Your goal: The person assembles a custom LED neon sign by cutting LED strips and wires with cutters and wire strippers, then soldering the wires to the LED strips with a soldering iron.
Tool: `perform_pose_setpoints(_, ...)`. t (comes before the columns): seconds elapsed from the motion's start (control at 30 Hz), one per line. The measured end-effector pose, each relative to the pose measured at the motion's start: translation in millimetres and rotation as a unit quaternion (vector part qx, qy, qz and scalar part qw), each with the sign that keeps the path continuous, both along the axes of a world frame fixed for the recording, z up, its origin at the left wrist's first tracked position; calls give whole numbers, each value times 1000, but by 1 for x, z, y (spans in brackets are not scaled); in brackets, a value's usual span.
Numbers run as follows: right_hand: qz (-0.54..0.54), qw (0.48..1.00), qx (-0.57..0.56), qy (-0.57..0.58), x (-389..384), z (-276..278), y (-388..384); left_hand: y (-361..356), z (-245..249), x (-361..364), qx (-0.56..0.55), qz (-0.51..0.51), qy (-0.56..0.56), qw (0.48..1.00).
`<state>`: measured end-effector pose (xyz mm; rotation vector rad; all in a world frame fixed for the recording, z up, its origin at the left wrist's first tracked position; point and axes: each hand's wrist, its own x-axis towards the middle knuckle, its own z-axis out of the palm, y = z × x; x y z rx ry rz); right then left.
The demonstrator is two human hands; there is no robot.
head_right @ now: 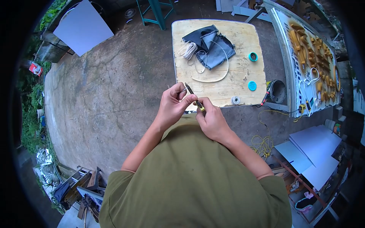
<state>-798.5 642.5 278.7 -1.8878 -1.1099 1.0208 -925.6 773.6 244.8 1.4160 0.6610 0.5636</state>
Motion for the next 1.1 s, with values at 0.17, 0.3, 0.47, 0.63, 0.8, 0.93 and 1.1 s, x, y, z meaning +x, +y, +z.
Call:
perform_pose_setpoints(0.17,1,999,-31,11,0,7,3,-8,10,3,-63,49,-23,997)
perform_pose_setpoints(0.3,11,1000,14,-8,0,2,2,-16,2,5,-95,89,-59,990)
perform_pose_setpoints(0.47,-147,973,14,177,10,-14,-1,-12,-3,-2,-33,128,8,991)
perform_pose_setpoints(0.63,-110,985,42,129,13,-3,5,-6,7,-1,85,102,125,983)
perform_pose_setpoints(0.8,-127,968,116,181,6,4,18,-15,-2,0,233,91,127,960)
perform_pose_setpoints(0.93,-114,975,155,113,-1,12,32,-17,3,-2,294,62,130,945)
perform_pose_setpoints(1.1,-113,981,145,62,-8,18,42,-19,1,-2,350,57,138,925)
